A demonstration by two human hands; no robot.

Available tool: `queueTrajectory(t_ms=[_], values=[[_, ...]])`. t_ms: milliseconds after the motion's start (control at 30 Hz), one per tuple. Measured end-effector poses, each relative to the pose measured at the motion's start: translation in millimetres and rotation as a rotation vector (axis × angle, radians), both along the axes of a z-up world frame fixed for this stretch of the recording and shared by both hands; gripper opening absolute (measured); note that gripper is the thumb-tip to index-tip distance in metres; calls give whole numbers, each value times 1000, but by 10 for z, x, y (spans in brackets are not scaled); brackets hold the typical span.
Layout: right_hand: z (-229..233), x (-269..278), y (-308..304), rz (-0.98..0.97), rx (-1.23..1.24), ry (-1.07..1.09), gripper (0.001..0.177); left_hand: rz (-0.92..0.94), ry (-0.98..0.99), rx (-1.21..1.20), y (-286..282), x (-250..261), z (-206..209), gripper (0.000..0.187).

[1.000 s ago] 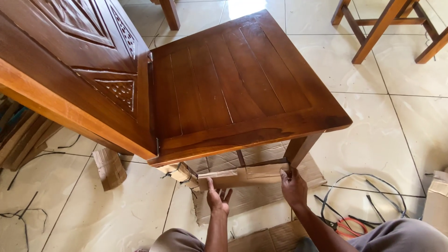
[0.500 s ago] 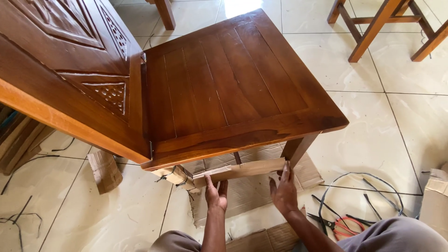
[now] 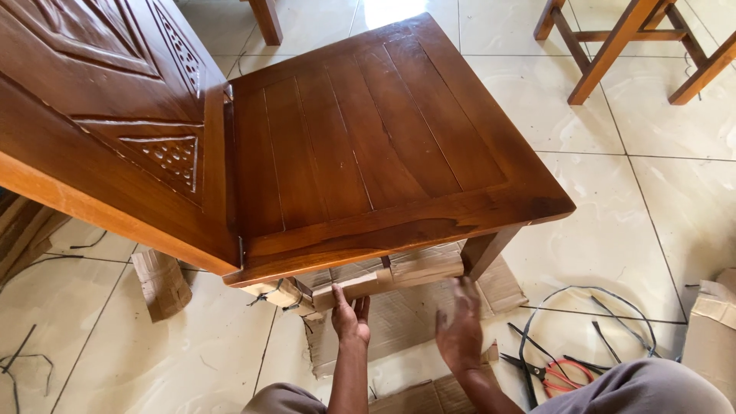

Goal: Wrapping wooden chair legs with cardboard and securing them with plastic ties

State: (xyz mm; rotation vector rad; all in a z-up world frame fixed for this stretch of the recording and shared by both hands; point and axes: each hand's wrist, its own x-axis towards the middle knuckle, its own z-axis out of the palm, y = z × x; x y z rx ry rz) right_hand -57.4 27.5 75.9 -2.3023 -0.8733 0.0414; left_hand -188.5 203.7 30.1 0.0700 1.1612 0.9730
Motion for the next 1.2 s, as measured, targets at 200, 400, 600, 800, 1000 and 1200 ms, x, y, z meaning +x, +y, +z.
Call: queueTrajectory(t_ms=[200, 400, 600, 800, 1000, 1200], values=[[-201, 197, 284, 466, 29, -370, 64, -52, 48, -43, 41, 72, 20, 62], [-925, 769, 539, 491, -204, -929, 96, -49, 64, -46, 64, 63, -51, 69], [-88, 774, 737, 649, -517, -230, 27, -130, 101, 11, -47, 12, -12, 67], [-176, 827, 774, 665, -476, -304, 14, -588, 1227, 382, -454, 53, -331, 55], [-295, 847, 803, 674, -522, -280, 24, -589, 1624, 1461, -319, 155, 149, 57], [-362, 833, 756, 677, -574, -310, 58, -810, 1574, 1653, -32, 87, 105, 44]])
